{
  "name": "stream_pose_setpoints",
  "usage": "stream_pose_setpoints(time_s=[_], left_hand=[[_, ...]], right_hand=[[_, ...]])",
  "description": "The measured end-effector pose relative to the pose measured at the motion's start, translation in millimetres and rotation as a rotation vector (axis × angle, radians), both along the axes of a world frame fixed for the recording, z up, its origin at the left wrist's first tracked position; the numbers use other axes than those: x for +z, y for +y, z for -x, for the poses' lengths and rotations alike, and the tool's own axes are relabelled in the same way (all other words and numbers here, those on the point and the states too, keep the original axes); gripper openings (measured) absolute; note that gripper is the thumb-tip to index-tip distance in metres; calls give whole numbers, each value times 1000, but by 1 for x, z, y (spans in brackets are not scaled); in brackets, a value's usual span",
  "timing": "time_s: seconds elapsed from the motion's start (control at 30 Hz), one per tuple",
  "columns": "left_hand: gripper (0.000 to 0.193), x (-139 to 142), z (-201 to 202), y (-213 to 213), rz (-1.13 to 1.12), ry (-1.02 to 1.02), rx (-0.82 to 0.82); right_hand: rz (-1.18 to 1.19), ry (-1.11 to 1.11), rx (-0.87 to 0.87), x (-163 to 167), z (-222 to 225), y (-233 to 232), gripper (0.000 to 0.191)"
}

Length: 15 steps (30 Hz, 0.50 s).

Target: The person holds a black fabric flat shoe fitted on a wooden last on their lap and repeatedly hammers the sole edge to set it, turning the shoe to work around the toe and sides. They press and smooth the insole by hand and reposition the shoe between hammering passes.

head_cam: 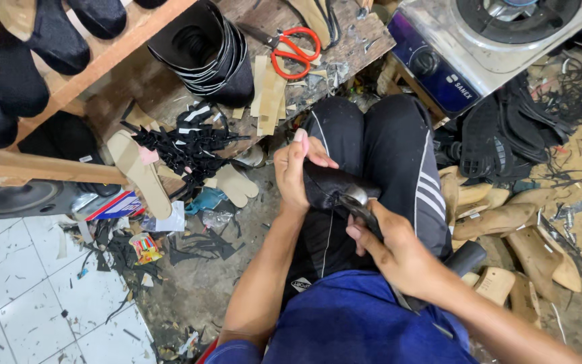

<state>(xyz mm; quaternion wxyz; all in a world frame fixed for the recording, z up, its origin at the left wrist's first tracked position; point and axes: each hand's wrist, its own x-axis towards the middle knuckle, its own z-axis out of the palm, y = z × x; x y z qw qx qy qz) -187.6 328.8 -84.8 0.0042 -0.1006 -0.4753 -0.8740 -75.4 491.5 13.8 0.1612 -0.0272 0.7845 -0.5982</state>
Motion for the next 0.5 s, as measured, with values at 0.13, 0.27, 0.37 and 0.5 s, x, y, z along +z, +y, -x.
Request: stream_pose_setpoints(time_s=[0.13, 0.27, 0.37, 0.5], left_hand=[[57, -5, -4, 1, -7, 16, 7], [56, -2, -4, -2, -41, 8, 36], [54, 11, 11, -3, -74, 49, 18], [53, 32, 33, -7, 37, 205, -129]], right_hand=[[-364, 290, 92, 14, -7, 16, 21], [-311, 345, -3, -1, 0, -7, 22], [-245, 420, -18, -5, 8, -8, 26], [-439, 472, 80, 17, 12, 11, 25]])
